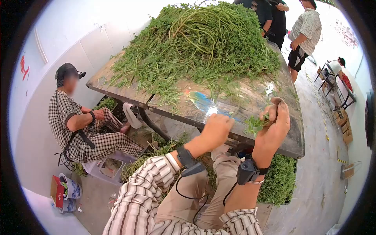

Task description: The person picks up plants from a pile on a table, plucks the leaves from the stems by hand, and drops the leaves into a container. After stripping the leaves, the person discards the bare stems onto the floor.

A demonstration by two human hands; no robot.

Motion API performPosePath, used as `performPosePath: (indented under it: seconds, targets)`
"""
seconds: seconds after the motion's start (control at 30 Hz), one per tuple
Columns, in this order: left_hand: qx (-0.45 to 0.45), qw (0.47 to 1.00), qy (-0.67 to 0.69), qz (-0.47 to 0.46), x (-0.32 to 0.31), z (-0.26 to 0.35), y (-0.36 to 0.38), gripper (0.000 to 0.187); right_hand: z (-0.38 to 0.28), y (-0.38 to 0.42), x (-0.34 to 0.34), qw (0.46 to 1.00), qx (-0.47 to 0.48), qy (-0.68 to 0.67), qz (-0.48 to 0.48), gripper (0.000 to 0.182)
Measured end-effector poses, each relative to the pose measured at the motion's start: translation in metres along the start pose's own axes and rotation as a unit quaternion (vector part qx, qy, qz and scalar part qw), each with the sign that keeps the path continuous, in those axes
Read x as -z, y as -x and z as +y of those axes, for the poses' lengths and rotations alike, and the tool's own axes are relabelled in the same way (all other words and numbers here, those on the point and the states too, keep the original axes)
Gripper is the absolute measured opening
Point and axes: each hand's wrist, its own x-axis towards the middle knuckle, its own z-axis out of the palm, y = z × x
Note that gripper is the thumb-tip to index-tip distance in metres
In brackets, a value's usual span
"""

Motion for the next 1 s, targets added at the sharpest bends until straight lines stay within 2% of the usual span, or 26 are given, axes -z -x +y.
performPosePath:
  seconds: [0.07,0.23,0.33,0.4,0.43,0.53,0.73,0.8,0.83,0.97,1.0]
  targets:
    - [0.054,0.994,-0.071,-0.068,0.015,-0.020,0.002,0.030,0.000,0.000,-0.003,1.000,-0.008,0.001,0.006,0.023]
    - [0.098,0.985,-0.137,-0.040,0.044,-0.092,0.024,0.030,0.004,-0.003,-0.003,1.000,-0.017,-0.001,0.004,0.023]
    - [0.124,0.979,-0.162,0.000,0.065,-0.121,0.027,0.022,0.007,-0.004,-0.006,0.999,-0.029,0.008,0.012,0.022]
    - [0.191,0.975,-0.089,-0.066,0.082,-0.129,0.023,0.027,0.009,-0.006,-0.010,0.999,-0.039,0.015,0.020,0.021]
    - [0.231,0.970,-0.031,-0.069,0.094,-0.126,0.015,0.033,0.010,-0.006,-0.010,0.999,-0.040,0.019,0.009,0.021]
    - [0.266,0.964,-0.003,-0.019,0.112,-0.142,0.001,0.033,0.014,-0.008,-0.010,0.999,-0.040,0.024,-0.005,0.021]
    - [0.276,0.958,-0.081,0.018,0.094,-0.227,0.014,0.035,0.020,-0.011,-0.010,0.999,-0.042,0.033,-0.010,0.022]
    - [0.290,0.950,-0.115,0.016,0.092,-0.239,0.016,0.039,0.022,-0.011,-0.010,0.998,-0.044,0.030,-0.012,0.022]
    - [0.257,0.956,-0.132,0.052,0.088,-0.244,0.018,0.032,0.024,-0.011,-0.010,0.999,-0.047,0.020,-0.016,0.022]
    - [0.258,0.960,-0.105,0.017,0.105,-0.238,0.008,0.022,0.029,-0.011,-0.009,0.998,-0.050,0.017,-0.033,0.023]
    - [0.277,0.956,-0.092,0.044,0.108,-0.232,0.006,0.019,0.030,-0.010,-0.009,0.998,-0.049,0.016,-0.032,0.023]
